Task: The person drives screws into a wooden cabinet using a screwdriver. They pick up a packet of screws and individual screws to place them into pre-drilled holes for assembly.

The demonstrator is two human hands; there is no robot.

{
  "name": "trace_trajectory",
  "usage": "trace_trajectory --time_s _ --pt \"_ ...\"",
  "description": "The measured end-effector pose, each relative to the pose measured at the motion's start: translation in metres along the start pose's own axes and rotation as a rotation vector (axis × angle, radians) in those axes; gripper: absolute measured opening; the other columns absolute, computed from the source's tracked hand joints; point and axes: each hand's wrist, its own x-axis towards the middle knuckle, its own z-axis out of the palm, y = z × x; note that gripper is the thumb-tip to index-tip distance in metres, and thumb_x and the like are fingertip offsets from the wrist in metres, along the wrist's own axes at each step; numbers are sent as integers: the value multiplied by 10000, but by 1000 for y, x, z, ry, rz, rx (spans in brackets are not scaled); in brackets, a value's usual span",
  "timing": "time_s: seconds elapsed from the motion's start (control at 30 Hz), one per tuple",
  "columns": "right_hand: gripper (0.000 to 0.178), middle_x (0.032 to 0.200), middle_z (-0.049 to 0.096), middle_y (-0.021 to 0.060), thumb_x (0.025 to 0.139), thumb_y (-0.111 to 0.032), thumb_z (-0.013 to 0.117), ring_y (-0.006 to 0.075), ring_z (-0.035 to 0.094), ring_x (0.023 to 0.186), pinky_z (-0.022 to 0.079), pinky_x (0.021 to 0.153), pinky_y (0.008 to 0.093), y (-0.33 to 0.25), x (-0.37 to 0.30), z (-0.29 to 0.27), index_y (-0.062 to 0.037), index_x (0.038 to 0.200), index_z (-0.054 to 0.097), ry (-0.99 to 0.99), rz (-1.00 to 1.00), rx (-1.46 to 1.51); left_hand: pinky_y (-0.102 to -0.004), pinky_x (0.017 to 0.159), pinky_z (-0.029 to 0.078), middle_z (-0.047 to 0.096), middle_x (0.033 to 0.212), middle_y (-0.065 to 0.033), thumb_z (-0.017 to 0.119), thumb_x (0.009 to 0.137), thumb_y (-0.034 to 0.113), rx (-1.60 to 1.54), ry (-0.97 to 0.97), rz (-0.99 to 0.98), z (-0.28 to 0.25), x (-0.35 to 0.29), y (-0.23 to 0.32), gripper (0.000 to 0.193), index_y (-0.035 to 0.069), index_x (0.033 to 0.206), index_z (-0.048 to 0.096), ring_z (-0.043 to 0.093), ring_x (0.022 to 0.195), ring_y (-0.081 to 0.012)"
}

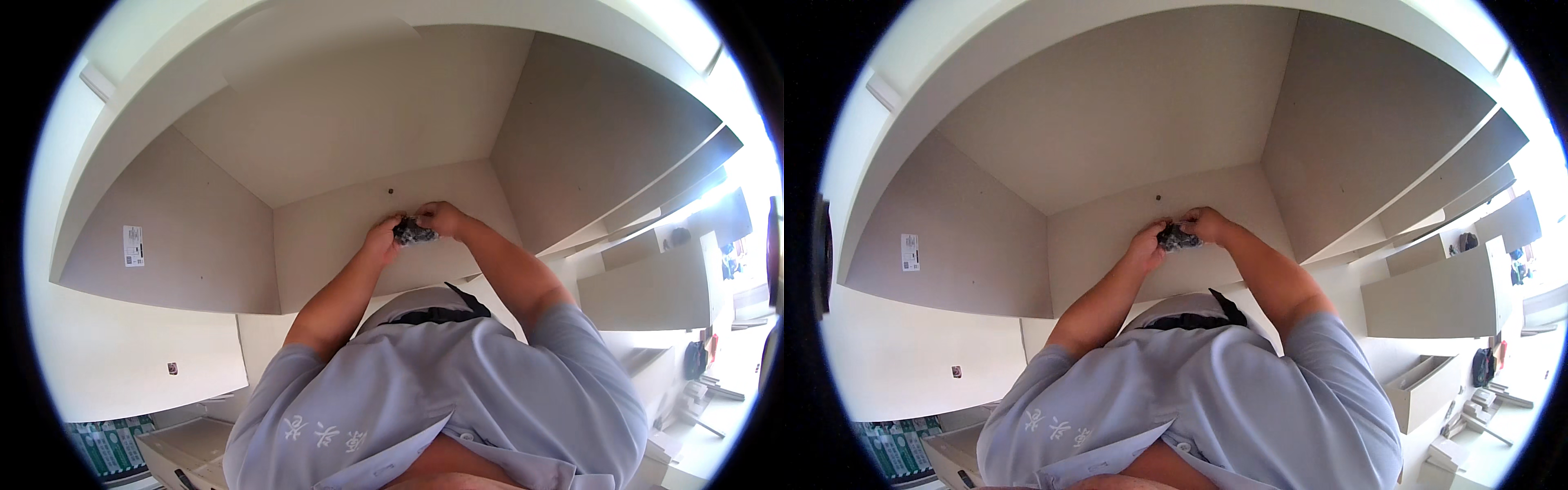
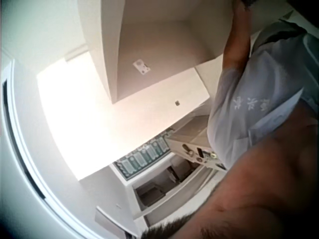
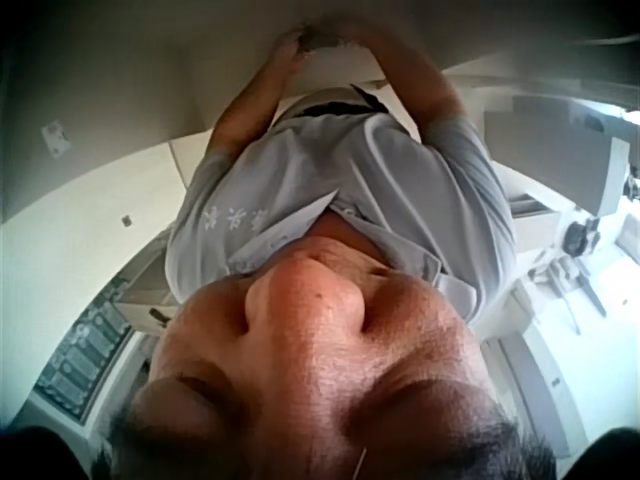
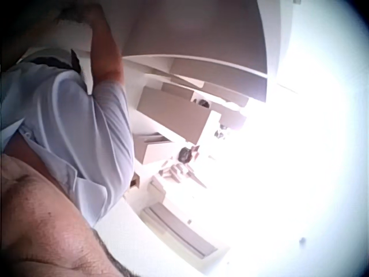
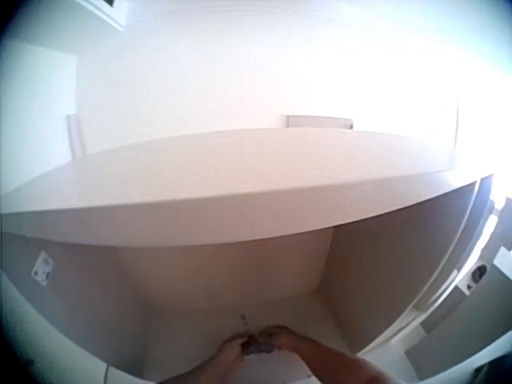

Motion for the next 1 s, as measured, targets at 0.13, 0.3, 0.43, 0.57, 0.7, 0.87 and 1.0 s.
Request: trace_trajectory --time_s 0.13,0.3,0.43,0.57,0.7,0.87,1.0 --pt "356 1101 704 173 894 -242 713 276 687 982 541 874 367 57 22 2 -27 1176 687 249 -176 -75 -339 832 539 675 1039 -102 605 989 79 541 166 229 11 13 6 220 7 1196 625 647 945 -223" --pt "389 1255 639 189 861 -191 725 320 636 1137 500 995 392 59 -8 -10 -55 1220 659 582 -269 -304 -293 717 514 645 953 -72 605 998 72 387 370 317 4 18 18 181 12 1168 624 618 825 -175" --pt "433 1325 610 160 814 -197 718 342 540 1277 446 1087 431 126 -58 -30 -71 1225 660 743 -381 -448 -263 568 477 658 881 -54 614 987 68 484 401 429 -46 24 22 163 27 1139 655 595 682 -121" --pt "401 1346 598 158 808 -176 708 340 507 1312 413 1118 444 130 -110 -21 -67 1192 676 636 -415 -648 -264 532 475 631 859 -31 607 992 88 561 440 423 -58 -7 33 112 33 1081 647 579 634 -119" --pt "371 1340 604 152 798 -156 712 344 516 1299 416 1112 443 127 -130 -2 -74 1160 691 703 -407 -571 -289 552 514 621 837 -58 558 1018 161 -124 148 105 -91 -18 53 150 28 1002 626 613 693 -157" --pt "304 1271 652 135 812 -103 711 342 577 1226 463 1057 435 130 -166 20 -86 1116 698 725 -283 -394 -353 687 608 636 856 -133 516 1023 214 -537 221 -1 -62 -31 72 241 -7 970 597 657 811 -262" --pt "239 1205 693 119 864 -86 687 307 638 1150 524 965 400 118 -202 39 -89 1103 707 741 -244 -414 -354 700 615 641 847 -123 540 1009 241 -533 249 61 -62 -46 75 250 4 962 604 661 815 -267"
